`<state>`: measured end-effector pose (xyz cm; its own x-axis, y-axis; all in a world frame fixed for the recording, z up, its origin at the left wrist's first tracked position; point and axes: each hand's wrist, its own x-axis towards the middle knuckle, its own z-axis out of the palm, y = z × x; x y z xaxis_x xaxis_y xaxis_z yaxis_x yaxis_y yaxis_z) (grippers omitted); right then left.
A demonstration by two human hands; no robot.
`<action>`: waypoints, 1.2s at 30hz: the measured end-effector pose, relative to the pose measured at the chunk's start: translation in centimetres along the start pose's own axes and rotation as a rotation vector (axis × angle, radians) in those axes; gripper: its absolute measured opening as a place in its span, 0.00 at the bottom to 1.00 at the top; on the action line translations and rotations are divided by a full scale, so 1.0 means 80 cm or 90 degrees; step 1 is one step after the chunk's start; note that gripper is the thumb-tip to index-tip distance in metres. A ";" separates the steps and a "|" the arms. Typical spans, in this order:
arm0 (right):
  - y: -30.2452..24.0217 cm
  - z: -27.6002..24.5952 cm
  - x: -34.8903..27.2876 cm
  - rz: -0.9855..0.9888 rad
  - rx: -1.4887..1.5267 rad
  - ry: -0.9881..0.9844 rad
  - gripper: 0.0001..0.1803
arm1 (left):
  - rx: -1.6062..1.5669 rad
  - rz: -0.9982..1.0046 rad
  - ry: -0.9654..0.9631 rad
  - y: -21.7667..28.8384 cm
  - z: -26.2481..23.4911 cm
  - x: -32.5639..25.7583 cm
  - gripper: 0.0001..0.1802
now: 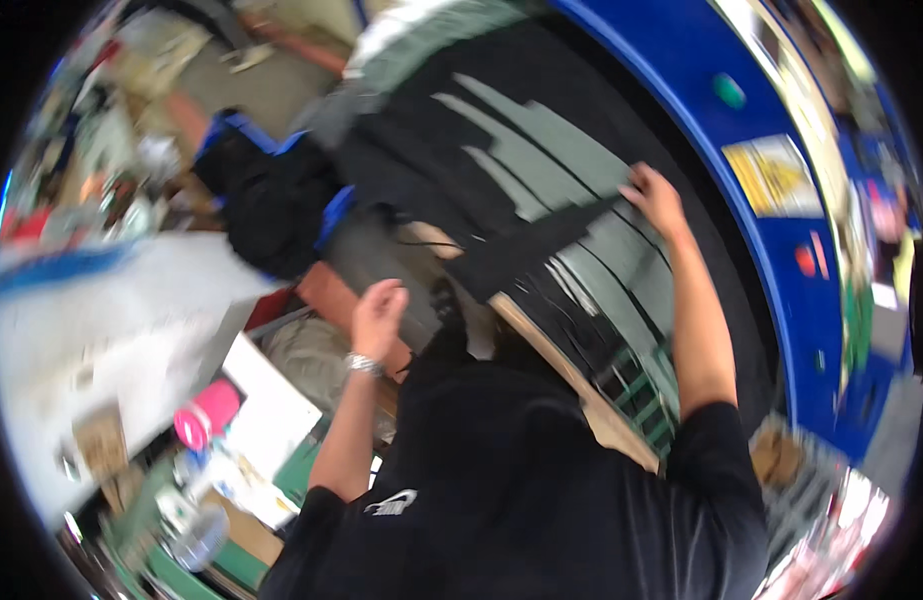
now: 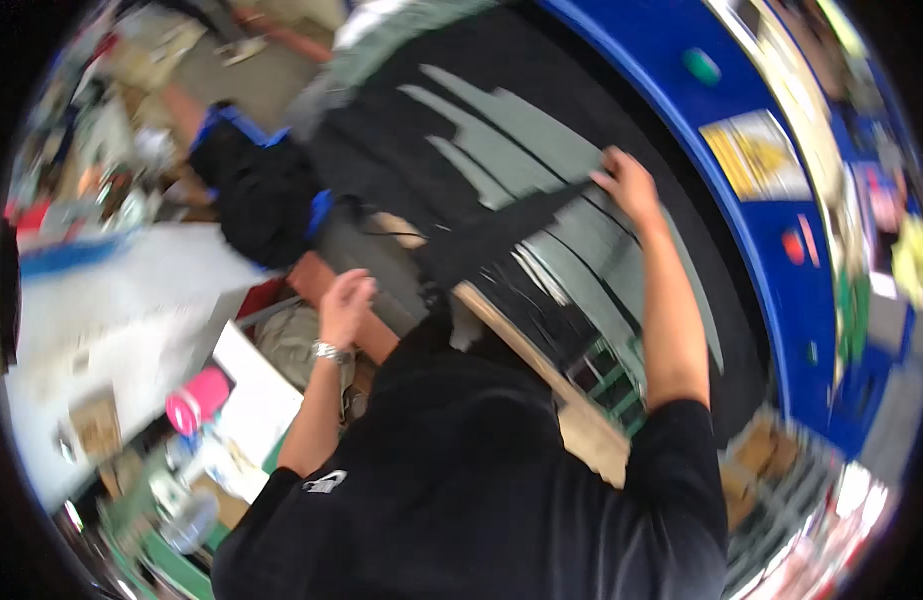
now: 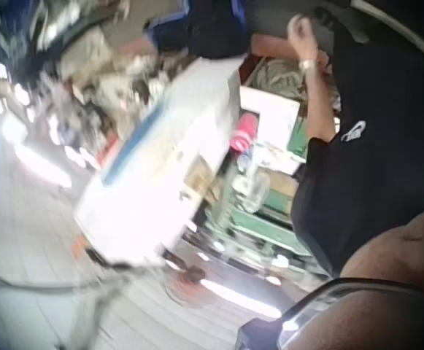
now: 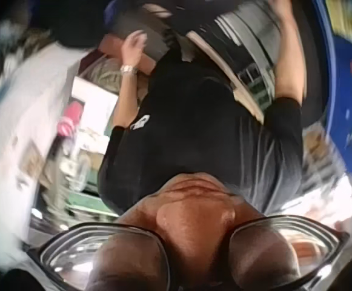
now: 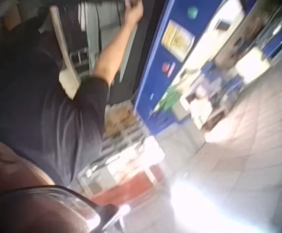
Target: The person places a green plastic template onto a large sheet of black fabric on a cutting machine. They adjust the template and fabric, then use the machine to cut the fabric. The person removes the cut fabric pieces and the template, then repeats the process with a new template and fabric sheet.
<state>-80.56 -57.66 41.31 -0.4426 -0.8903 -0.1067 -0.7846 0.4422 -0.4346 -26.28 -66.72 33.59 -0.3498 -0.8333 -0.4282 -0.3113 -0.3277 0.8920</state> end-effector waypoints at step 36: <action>-0.558 -0.143 -0.488 -1.289 -0.261 -0.268 0.07 | 0.039 0.556 0.268 0.004 0.071 -0.408 0.34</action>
<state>-33.23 -41.42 75.12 0.9996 0.0166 -0.0245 0.0164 -0.9998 -0.0079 -19.97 -37.08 47.01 -0.1387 -0.8670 0.4786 -0.1419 0.4957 0.8568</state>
